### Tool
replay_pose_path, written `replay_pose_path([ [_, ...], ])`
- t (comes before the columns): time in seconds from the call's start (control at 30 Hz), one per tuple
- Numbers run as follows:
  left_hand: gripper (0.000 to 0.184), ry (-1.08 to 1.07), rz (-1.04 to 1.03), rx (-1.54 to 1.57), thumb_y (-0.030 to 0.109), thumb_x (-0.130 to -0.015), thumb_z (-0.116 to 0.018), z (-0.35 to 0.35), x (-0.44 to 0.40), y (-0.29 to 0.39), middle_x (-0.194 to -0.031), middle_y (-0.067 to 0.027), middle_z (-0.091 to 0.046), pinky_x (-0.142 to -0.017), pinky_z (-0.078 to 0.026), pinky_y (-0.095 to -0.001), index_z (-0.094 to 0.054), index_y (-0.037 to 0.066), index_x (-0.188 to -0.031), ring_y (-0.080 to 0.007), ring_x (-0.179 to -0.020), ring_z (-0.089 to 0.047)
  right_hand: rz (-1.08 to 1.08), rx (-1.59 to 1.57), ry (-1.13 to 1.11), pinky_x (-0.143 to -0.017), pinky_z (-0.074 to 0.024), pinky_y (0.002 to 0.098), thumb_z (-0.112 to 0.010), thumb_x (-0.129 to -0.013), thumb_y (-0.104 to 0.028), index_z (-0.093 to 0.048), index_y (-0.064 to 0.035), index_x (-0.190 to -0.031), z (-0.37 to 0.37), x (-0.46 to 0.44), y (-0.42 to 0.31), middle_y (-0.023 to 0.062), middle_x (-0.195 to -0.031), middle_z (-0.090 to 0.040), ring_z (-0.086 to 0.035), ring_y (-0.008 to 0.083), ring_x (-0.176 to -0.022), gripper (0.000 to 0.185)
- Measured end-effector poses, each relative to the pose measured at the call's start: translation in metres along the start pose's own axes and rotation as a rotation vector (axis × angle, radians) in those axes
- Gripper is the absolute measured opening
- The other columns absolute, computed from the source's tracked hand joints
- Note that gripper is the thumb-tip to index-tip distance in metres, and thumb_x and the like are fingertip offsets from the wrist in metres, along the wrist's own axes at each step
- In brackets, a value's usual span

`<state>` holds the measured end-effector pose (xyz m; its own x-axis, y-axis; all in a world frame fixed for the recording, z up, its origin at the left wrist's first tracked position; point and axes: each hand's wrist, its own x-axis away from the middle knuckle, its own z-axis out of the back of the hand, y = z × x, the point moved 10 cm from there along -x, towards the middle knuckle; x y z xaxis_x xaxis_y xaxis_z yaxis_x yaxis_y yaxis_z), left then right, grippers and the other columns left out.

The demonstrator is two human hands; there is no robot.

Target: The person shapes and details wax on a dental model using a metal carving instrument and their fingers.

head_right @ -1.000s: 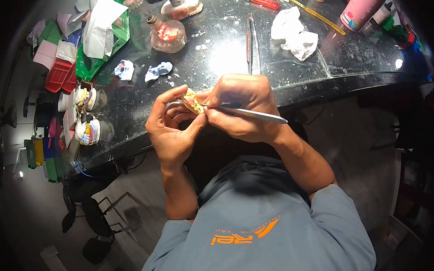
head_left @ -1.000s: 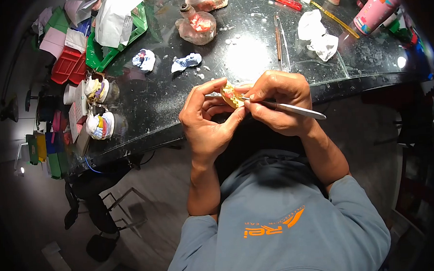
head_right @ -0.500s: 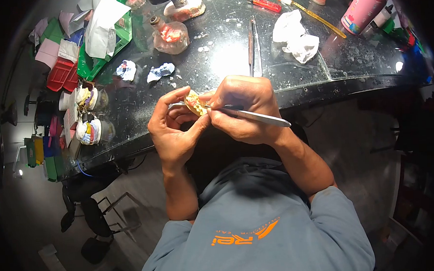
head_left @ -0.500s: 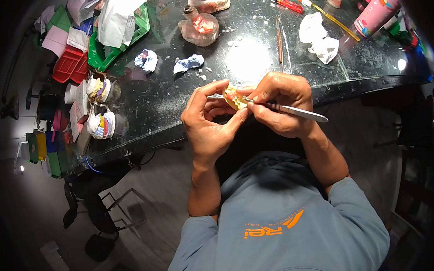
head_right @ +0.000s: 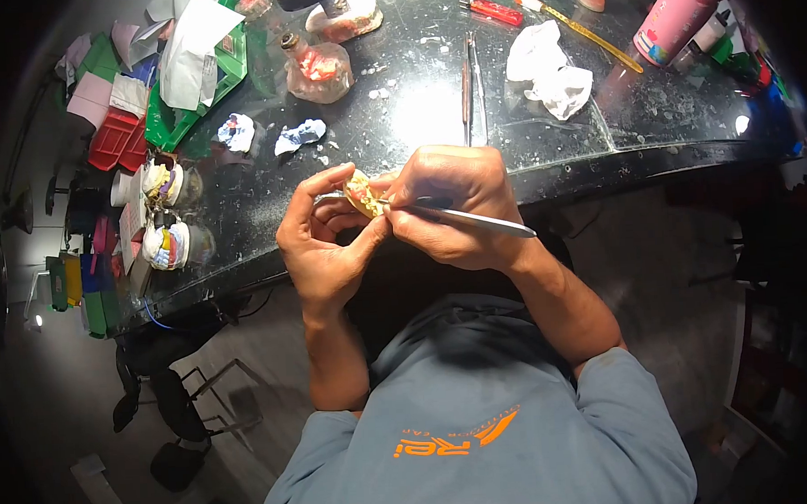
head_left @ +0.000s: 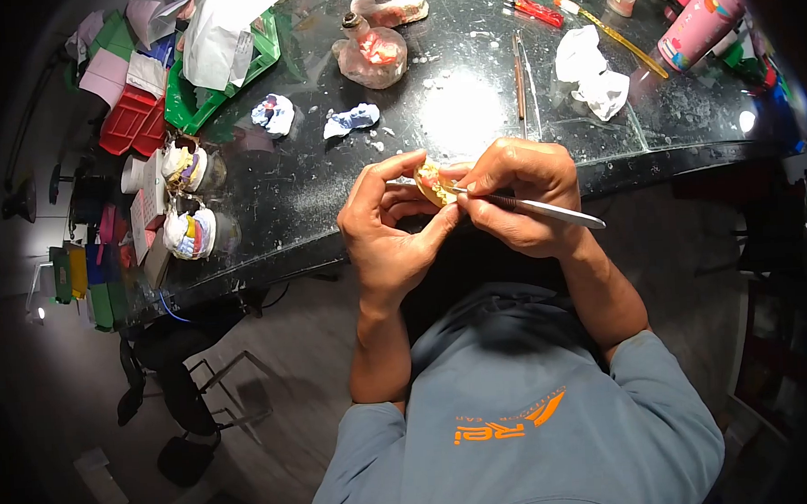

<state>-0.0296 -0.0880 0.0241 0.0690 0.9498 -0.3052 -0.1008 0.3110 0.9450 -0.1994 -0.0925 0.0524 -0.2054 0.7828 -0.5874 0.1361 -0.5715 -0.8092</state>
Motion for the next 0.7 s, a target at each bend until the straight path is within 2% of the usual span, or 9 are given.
replay_pose_path([
  [0.17, 0.063, -0.003, 0.001, -0.002, -0.008, -0.078, -0.089, 0.0, 0.0, 0.0, -0.122, -0.0117, -0.069, -0.087, -0.063, -0.0269, -0.062, -0.004, -0.134, -0.0139, -0.099, -0.073, 0.027, 0.017, -0.019, -0.08, -0.0631, 0.0322, -0.076, -0.082, 0.006, -0.069, 0.0012, -0.083, 0.0, 0.0, -0.002, 0.0108, -0.083, -0.073, -0.08, 0.0274, -0.101, 0.008],
  [0.37, 0.057, 0.023, -0.006, 0.035, -0.007, -0.076, -0.091, -0.001, -0.001, 0.005, -0.119, -0.0088, -0.066, -0.08, -0.065, -0.0258, -0.067, -0.003, -0.128, -0.0145, -0.094, -0.075, -0.08, -0.089, 0.136, -0.081, -0.0633, 0.0333, -0.074, -0.083, 0.005, -0.069, 0.0027, -0.083, 0.009, 0.002, 0.01, 0.0125, -0.083, -0.071, -0.08, 0.0275, -0.095, 0.006],
  [0.57, 0.057, 0.007, -0.026, 0.012, -0.006, -0.076, -0.091, -0.003, -0.002, 0.01, -0.118, -0.0083, -0.066, -0.079, -0.064, -0.0254, -0.069, -0.002, -0.128, -0.0142, -0.096, -0.075, -0.108, 0.065, 0.174, -0.079, -0.064, 0.0344, -0.074, -0.08, 0.003, -0.067, 0.003, -0.081, 0.008, 0.001, 0.012, 0.0133, -0.084, -0.071, -0.08, 0.0266, -0.091, 0.007],
  [0.67, 0.056, 0.003, -0.04, 0.006, -0.005, -0.076, -0.091, -0.002, -0.002, 0.009, -0.118, -0.0083, -0.066, -0.079, -0.064, -0.0253, -0.07, -0.002, -0.128, -0.0141, -0.097, -0.075, 0.001, 0.173, 0.068, -0.078, -0.0646, 0.0347, -0.075, -0.079, 0.002, -0.066, 0.0028, -0.08, 0.002, -0.003, 0.002, 0.0122, -0.08, -0.069, -0.079, 0.0255, -0.088, 0.008],
  [0.7, 0.056, -0.001, -0.043, 0.004, -0.005, -0.076, -0.091, -0.002, -0.001, 0.008, -0.118, -0.0083, -0.066, -0.078, -0.064, -0.0253, -0.07, -0.002, -0.128, -0.0141, -0.097, -0.074, 0.045, 0.164, 0.07, -0.079, -0.0653, 0.036, -0.073, -0.077, 0.002, -0.065, 0.0023, -0.077, 0.001, -0.004, -0.001, 0.0107, -0.076, -0.065, -0.077, 0.0214, -0.079, 0.009],
])
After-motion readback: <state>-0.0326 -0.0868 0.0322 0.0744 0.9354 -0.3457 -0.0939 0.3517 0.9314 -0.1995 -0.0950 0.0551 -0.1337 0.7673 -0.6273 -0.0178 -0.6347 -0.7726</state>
